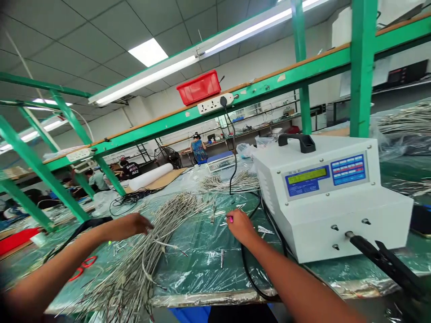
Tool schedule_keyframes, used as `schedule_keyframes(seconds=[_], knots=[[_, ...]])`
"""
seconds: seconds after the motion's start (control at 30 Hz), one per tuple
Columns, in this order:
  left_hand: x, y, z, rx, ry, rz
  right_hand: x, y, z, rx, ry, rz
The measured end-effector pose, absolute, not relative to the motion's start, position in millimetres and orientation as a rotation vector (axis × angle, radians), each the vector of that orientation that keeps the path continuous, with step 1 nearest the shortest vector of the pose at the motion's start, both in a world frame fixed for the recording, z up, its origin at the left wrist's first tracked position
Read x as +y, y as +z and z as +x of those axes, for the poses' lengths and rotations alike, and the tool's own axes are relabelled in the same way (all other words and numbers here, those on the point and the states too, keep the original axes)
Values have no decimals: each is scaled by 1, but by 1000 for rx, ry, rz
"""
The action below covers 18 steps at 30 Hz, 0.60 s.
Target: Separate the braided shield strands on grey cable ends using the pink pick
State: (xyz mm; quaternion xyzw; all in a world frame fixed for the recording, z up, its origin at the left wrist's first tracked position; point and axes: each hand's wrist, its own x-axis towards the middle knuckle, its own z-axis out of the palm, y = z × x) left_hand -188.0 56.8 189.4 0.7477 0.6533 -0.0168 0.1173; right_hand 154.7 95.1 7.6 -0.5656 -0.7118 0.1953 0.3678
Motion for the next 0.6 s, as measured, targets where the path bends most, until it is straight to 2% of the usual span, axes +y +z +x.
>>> schedule_keyframes(seconds=[0.2,0.3,0.43,0.6], knots=[[139,118,-37,1959,-16,2294,93,13,156,-1765,494,-1420],[165,86,12,2105,26,2246,94,15,157,-1733,487,-1423],[181,71,28,2214,-7,2154,98,16,155,-1708,528,-1422],[172,97,-3,2219,-58,2165,97,17,153,-1730,657,-1379]])
